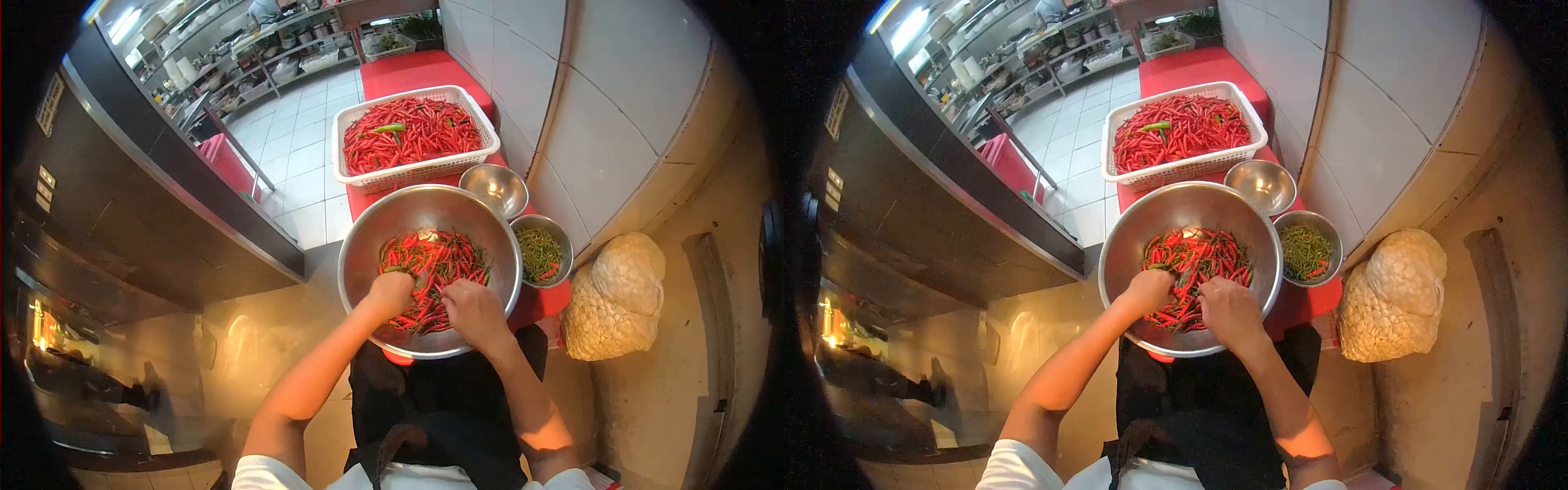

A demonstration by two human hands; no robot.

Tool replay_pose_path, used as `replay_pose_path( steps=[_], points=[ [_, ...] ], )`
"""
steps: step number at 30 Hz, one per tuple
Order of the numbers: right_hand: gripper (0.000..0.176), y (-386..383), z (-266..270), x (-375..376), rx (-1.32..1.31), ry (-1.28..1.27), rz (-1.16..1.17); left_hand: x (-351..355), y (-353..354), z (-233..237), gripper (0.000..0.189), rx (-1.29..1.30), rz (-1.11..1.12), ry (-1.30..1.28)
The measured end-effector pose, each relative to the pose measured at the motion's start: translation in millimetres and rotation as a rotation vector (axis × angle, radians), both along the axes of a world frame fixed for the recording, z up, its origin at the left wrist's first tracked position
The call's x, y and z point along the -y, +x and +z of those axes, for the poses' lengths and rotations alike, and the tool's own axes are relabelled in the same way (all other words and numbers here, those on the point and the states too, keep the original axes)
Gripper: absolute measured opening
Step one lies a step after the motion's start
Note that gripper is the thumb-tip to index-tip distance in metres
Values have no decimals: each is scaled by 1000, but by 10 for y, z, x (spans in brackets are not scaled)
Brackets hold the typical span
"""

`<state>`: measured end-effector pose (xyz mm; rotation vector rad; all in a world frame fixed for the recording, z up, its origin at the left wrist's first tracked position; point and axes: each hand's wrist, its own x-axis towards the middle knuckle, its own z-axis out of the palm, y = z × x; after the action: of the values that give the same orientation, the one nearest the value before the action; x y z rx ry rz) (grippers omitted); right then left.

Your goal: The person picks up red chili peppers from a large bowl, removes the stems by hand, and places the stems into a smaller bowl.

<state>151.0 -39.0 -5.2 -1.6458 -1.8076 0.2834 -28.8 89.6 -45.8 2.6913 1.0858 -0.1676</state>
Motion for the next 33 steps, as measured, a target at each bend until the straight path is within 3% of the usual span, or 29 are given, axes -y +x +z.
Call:
replay_pose_path(
  steps=[4, 5, 8, 11, 14, 17, 20, 29, 32, 33],
  points=[
    [10, 5, 40, -2, -33, -30, -9, -75, -217, 178, 23, 177, 149, -292],
    [10, 4, 64, -12, -35, -42, -6, -56, -262, 200, 22, 274, 152, -249],
    [12, 1, 60, -51, -85, -37, -16, 6, -310, 406, 22, 479, 226, -548],
    [17, -51, 107, -76, -206, -34, -41, 191, -255, 540, 20, 776, 362, -943],
    [21, -151, 12, -142, -548, -39, -87, 277, -230, 535, 19, 905, 299, -1073],
    [22, -166, 103, -164, -969, -296, -85, 372, -198, 640, 19, 867, 302, -1084],
    [19, -126, 114, -153, -1020, -310, -60, 417, -178, 587, 19, 946, 312, -1107],
    [12, -178, 93, -138, -904, -102, 29, 554, -202, 617, 21, 936, 321, -963],
    [11, -212, 157, -99, -736, -12, -36, 642, -171, 801, 21, 740, 308, -624],
    [11, -238, 196, -78, -546, 89, -65, 669, -141, 790, 21, 744, 308, -539]
  ],
)
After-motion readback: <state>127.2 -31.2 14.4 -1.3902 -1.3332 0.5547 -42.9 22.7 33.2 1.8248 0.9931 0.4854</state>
